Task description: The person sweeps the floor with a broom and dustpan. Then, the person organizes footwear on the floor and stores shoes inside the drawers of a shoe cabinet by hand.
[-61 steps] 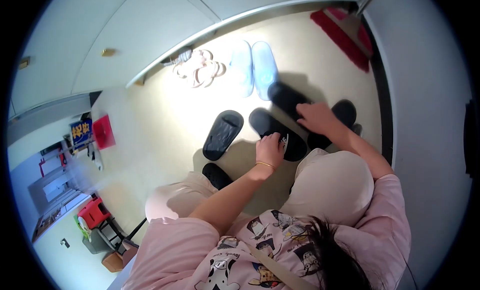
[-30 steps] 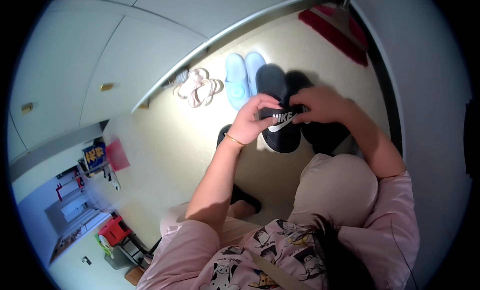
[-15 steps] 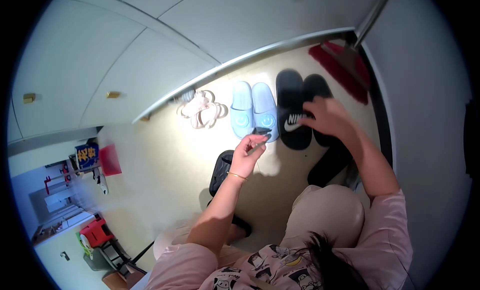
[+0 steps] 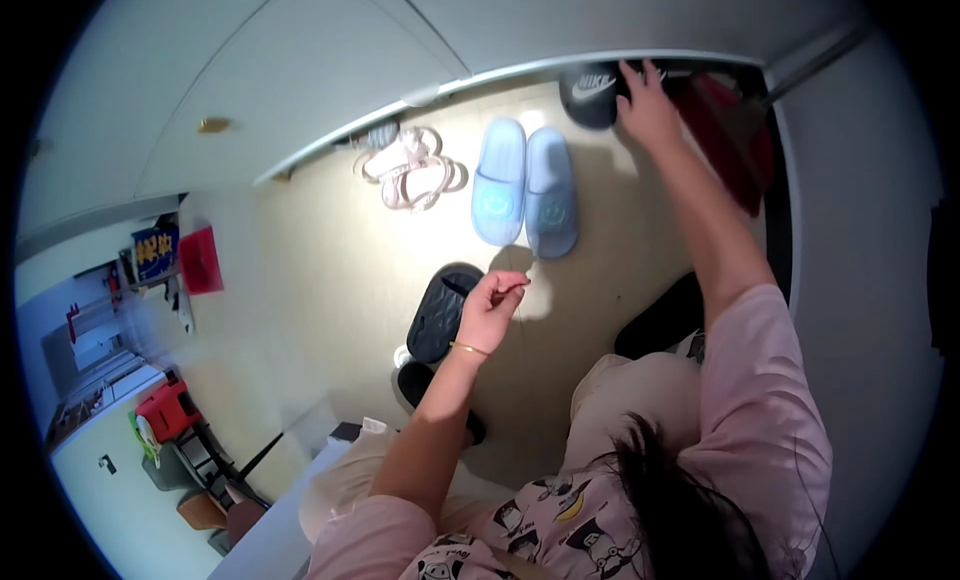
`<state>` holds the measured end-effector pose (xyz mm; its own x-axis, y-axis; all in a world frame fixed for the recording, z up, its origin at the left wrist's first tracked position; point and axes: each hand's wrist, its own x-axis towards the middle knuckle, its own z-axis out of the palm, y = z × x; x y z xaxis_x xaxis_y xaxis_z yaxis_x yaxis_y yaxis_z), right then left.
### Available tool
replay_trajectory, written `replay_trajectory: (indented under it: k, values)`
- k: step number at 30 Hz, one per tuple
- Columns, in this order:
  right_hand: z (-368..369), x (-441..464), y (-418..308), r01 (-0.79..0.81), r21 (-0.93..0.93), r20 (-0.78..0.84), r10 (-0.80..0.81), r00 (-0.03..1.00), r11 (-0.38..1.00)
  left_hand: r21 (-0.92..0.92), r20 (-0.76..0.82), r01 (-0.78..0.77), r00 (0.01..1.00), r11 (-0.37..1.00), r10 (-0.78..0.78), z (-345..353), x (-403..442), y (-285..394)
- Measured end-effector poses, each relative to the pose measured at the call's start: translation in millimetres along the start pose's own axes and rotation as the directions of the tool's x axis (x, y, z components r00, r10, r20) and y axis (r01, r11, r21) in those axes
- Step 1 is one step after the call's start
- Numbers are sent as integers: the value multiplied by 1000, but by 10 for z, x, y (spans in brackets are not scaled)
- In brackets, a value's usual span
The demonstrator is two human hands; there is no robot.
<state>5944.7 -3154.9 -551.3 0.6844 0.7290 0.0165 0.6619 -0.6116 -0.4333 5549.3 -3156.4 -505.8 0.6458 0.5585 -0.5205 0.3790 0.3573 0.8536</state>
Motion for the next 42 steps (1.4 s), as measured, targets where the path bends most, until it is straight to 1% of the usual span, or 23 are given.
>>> replay_trajectory:
  k: [1,3,5,7,9,10,12,13,15,17,23,24,26,27,29,31,33,35,37,38,39,41,42]
  values:
    - [-46,-191,20,21,73,-56,-17,998,997,25,-37,-21,999,999,22,-22,23,10]
    - [-86,-548,363,276,15,-32,-276,961,961,170,-116,-59,990,984,80,-169,56,1]
    - [-321,-1033,488,180,109,165,-196,967,978,312,-371,-1,920,950,122,-400,100,-203]
    - [-515,-1563,665,116,42,307,-123,944,992,410,-617,118,766,905,180,-792,101,-725]
    - [-592,-2093,920,81,-174,420,0,907,981,293,-783,553,607,780,-136,-1008,13,-966]
    - [-698,-2351,879,23,-220,442,78,894,975,299,-781,554,609,777,-134,-947,-19,-886]
    - [-836,-2729,804,-109,-279,494,240,836,954,-9,-889,886,205,463,-410,-688,-72,-547]
    - [-834,-2883,800,-188,-298,521,325,789,936,12,-882,887,227,463,-413,-582,-81,-461]
    - [-652,-3114,1004,-326,-220,502,394,770,919,-210,-904,807,53,552,-423,-324,-137,-408]
    - [-650,-3161,987,-257,-162,442,303,844,953,-290,-869,534,200,794,-452,-462,-226,-1007]
    - [-631,-3021,768,-319,-104,519,325,790,942,-441,-754,366,343,819,-560,-23,-414,-734]
    - [-574,-3057,725,-326,-103,515,331,791,940,-421,-746,315,414,851,-522,118,-438,-723]
    - [-445,-3090,600,-233,163,625,83,776,959,-405,-687,203,575,891,-444,385,-485,-731]
    - [-399,-3106,476,-237,165,618,87,781,958,-390,-633,198,652,899,-418,492,-512,-821]
    - [-390,-3161,142,-329,163,798,72,598,930,-368,-578,158,733,916,-358,785,-549,-765]
    - [-23,-3458,154,-275,227,762,5,647,934,-302,-425,328,794,895,-435,880,-549,-903]
    - [268,-3566,223,-196,299,722,-87,686,934,-159,-421,361,817,919,-394,898,-572,-1149]
    - [268,-3524,243,-425,453,723,-44,690,784,-121,-490,308,808,944,-327,893,-664,-1110]
    - [61,-3211,152,-381,409,713,-30,700,829,-147,-546,324,762,935,-350,865,-708,-1102]
    - [-13,-2964,85,-316,335,712,-19,702,888,-158,-572,322,740,933,-353,895,-713,-988]
    - [-13,-2744,10,-249,256,708,-6,706,934,-248,-478,498,683,831,-552,917,-764,-873]
    - [159,-2403,-198,147,171,385,-203,900,974,-327,-343,607,638,725,-689,982,-720,-989]
    - [189,-2148,-380,225,182,367,-278,888,957,-376,-229,680,589,629,-775,1034,-715,-836]
